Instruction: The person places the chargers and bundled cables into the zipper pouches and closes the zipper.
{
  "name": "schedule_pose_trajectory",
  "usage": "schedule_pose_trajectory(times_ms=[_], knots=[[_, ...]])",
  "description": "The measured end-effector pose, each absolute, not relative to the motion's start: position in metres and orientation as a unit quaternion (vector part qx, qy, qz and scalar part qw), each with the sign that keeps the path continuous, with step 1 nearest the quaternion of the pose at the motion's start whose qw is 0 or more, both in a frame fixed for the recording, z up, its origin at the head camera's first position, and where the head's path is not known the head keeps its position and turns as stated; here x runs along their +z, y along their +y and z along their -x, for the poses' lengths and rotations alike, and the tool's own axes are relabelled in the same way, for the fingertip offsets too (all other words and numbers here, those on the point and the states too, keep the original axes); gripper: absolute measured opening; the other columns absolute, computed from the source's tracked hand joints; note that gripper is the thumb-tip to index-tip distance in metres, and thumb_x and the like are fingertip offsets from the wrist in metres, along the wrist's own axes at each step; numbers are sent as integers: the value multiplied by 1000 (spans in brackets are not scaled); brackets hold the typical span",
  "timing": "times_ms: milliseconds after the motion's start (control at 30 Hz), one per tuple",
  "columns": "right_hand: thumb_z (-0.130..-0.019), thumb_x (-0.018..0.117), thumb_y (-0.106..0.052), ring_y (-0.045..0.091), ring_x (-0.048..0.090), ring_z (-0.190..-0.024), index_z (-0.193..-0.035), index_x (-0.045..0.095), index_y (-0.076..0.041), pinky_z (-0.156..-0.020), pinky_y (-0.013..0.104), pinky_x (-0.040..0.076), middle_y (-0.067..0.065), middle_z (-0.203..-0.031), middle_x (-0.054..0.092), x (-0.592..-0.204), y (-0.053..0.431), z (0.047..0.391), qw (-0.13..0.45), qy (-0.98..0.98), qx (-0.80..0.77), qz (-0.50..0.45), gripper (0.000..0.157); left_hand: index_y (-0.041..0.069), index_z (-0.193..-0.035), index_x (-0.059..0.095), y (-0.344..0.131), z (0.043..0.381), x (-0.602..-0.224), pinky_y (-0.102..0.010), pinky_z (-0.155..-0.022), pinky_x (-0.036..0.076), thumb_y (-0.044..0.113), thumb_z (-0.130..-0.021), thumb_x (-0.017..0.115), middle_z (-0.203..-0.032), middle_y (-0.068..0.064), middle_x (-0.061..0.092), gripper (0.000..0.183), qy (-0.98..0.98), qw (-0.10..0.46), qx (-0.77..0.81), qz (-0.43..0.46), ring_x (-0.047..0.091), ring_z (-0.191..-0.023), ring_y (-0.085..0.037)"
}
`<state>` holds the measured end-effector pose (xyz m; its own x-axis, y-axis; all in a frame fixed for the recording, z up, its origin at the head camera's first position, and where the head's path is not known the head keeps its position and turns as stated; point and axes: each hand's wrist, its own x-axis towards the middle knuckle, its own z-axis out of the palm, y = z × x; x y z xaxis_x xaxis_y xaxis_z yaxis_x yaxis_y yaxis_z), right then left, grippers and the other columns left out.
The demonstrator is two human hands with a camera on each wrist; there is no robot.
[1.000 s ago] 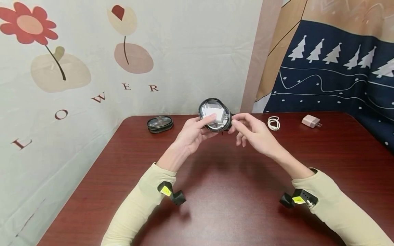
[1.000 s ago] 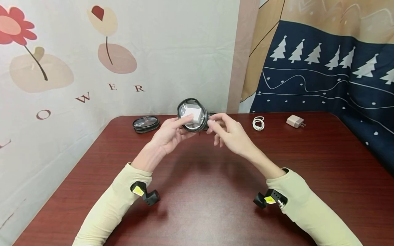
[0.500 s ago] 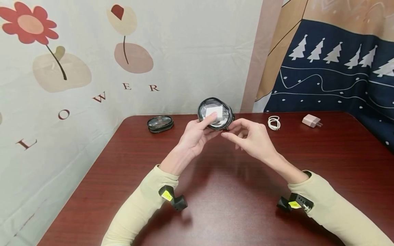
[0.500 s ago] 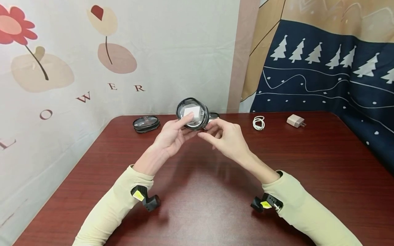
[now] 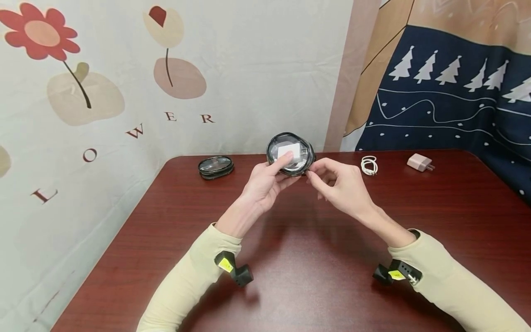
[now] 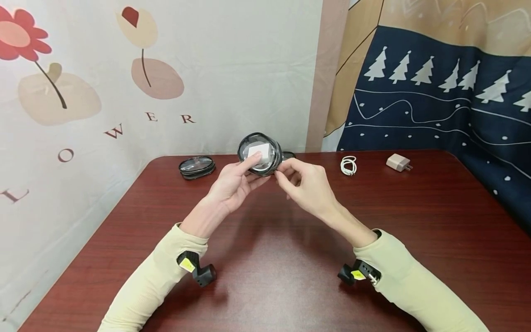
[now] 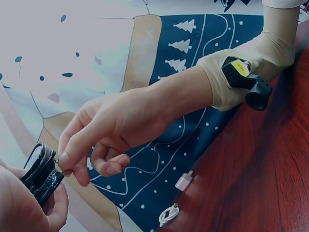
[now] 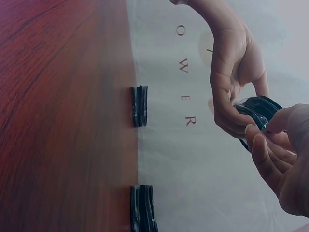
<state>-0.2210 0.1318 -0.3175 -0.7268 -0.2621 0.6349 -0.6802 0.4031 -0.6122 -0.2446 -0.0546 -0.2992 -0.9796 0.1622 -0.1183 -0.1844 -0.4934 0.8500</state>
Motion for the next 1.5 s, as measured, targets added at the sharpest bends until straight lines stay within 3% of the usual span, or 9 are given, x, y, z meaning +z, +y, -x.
schedule_pose_trajectory(times_ms=[200,367,667,1067,1500], knots=[[-92,72,-4,6,58,-50,-98,72,-8,-43,20,43,-5,-66,62,-314,134,222,263,-806,430,-310,7,-6,-132,54,-56,246,-299,-41,-96,55,9,-99,65,-104,-11,66,38,489,93,867,13,69,-84,-16],[-91,74,-3,1,57,-53,-96,72,-7,-48,17,46,-5,-69,64,-311,139,224,287,-810,396,-325,7,-7,-131,55,-57,248,-300,-39,-92,57,9,-99,65,-102,-11,66,37,497,90,863,8,69,-81,-16],[-89,75,-1,0,59,-54,-96,72,-6,-51,15,47,-4,-72,67,-306,147,228,314,-813,375,-317,8,-7,-130,54,-58,248,-299,-29,-78,60,8,-99,64,-99,-10,67,36,509,89,856,-3,68,-78,-15],[-89,76,0,4,58,-55,-97,74,-5,-48,14,42,-3,-70,66,-304,155,232,328,-816,368,-301,10,-7,-131,53,-61,249,-299,-31,-81,59,6,-100,60,-101,-9,68,35,524,112,844,-30,69,-80,-15],[-87,76,2,6,62,-59,-99,73,-2,-56,13,47,0,-76,68,-306,155,233,368,-801,348,-321,12,-7,-136,51,-66,251,-297,-33,-83,59,6,-101,58,-103,-10,68,38,541,130,829,-61,70,-83,-15]])
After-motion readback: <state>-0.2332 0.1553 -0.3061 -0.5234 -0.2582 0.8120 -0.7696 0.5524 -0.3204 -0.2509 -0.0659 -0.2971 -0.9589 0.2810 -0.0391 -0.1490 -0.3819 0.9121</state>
